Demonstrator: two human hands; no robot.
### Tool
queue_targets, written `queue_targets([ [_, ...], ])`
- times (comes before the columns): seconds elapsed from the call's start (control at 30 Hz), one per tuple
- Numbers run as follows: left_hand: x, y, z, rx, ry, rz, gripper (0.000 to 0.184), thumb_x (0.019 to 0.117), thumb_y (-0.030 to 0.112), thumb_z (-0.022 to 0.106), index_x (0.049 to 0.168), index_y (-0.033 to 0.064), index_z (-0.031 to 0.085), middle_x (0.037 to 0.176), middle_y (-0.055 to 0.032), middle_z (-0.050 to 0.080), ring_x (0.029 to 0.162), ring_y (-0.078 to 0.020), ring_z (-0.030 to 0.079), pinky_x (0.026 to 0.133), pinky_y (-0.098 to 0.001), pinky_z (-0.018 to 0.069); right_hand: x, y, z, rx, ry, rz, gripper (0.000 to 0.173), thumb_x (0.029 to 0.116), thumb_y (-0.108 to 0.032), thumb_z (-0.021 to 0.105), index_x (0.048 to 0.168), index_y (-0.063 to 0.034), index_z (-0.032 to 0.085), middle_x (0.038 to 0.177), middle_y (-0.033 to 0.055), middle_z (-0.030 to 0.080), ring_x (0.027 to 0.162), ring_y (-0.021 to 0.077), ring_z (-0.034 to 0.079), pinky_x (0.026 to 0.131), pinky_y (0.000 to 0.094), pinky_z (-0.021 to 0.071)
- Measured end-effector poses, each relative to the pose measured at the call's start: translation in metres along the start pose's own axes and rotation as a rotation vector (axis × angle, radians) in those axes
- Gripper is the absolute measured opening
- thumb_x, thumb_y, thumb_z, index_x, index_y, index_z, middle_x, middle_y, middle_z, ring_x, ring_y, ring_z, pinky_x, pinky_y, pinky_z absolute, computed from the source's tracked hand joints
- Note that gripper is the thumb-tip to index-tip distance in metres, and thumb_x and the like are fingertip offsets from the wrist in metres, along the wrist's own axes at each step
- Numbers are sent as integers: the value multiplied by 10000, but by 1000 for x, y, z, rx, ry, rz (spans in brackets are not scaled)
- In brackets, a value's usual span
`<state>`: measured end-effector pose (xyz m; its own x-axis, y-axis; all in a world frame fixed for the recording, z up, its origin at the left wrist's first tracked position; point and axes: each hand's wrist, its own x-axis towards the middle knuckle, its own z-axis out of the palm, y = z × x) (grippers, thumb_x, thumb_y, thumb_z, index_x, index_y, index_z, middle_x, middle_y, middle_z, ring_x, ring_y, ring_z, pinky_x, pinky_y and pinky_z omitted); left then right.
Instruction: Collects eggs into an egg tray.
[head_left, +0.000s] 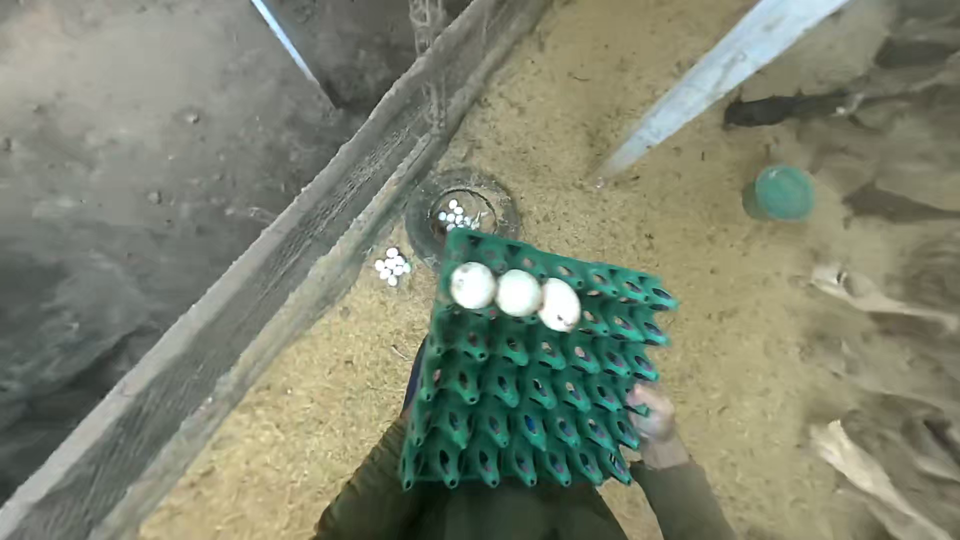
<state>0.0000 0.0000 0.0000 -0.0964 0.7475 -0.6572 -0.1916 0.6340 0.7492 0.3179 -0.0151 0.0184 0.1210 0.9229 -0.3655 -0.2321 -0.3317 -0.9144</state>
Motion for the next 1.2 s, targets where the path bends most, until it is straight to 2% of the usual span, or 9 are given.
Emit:
queue_targets([
  [0.17, 92, -14, 32, 161, -339, -88, 388, 1108, 210, 349, 1342, 18, 592, 1224, -87, 678, 1087, -77, 634, 958, -254, 506, 35, 3, -39, -6, 100, 11, 124, 769, -228, 704, 784, -332, 771, 675, -168, 694, 596, -92, 612, 577, 111, 518],
  [0.23, 140, -23, 47, -241, -585, -85, 410, 1107, 261, 281, 1256, 34, 588, 1095, -72, 693, 969, -79, 666, 826, -248, 565, 48, 11, -51, 43, 133, 33, 129, 771, -217, 693, 801, -315, 772, 704, -152, 713, 627, -78, 638, 605, 124, 541],
  [0.3, 160, 17, 72, -423, -485, -250, 478, 1095, 389, 266, 1098, 134, 671, 973, 10, 744, 881, -65, 701, 775, -252, 588, 72, 24, -64, 86, 160, 73, 117, 750, -231, 725, 817, -305, 786, 740, -140, 733, 668, -66, 664, 632, 139, 558],
  [0.4, 203, 23, 71, -322, -668, -191, 691, 1001, 651, 333, 1362, 118, 585, 1263, 1, 695, 1118, -131, 673, 909, -335, 574, 122, 40, -86, 60, 313, 217, 160, 682, -125, 656, 763, -246, 725, 715, -110, 725, 655, -36, 665, 622, 180, 570],
  [0.53, 255, 7, 115, 22, -445, -318, 592, 1081, 436, 157, 1440, 91, 478, 1296, -15, 652, 1118, -120, 652, 922, -337, 556, 216, 68, -121, -171, 445, 522, 298, 675, 18, 499, 940, -113, 543, 689, -108, 615, 595, -32, 588, 565, 192, 534],
  [0.77, 415, -141, 203, 161, 11, -380, 617, 1103, 433, 189, 1583, 58, 285, 1604, -160, 354, 1454, -218, 385, 1181, -429, 348, 422, 202, -200, -391, 85, 645, 671, 743, 35, 577, 1401, 64, 449, 1205, 124, 619, 1026, 95, 626, 867, 298, 551],
  [0.93, 572, -228, 258, 248, -34, -349, 569, 1128, 314, 191, 1585, -22, 236, 1641, -235, 251, 1521, -287, 272, 1243, -452, 224, 549, 316, -240, -678, 155, 682, 684, 903, 34, 580, 1544, 23, 339, 1459, 241, 505, 1287, 253, 556, 1065, 420, 483],
  [1.03, 663, -276, 281, 368, -146, -334, 556, 1132, 295, 213, 1557, -57, 276, 1603, -294, 293, 1502, -369, 300, 1226, -517, 255, 613, 388, -273, -787, 271, 662, 693, 960, -21, 582, 1588, -15, 289, 1517, 256, 458, 1351, 323, 516, 1107, 495, 450],
  [1.2, 775, -329, 299, 439, -242, -248, 534, 1125, 357, 276, 1435, -28, 480, 1407, -275, 532, 1300, -377, 532, 1082, -557, 430, 686, 478, -309, -912, 392, 580, 735, 934, -66, 618, 1600, -70, 306, 1528, 256, 443, 1342, 377, 510, 1071, 573, 461],
])
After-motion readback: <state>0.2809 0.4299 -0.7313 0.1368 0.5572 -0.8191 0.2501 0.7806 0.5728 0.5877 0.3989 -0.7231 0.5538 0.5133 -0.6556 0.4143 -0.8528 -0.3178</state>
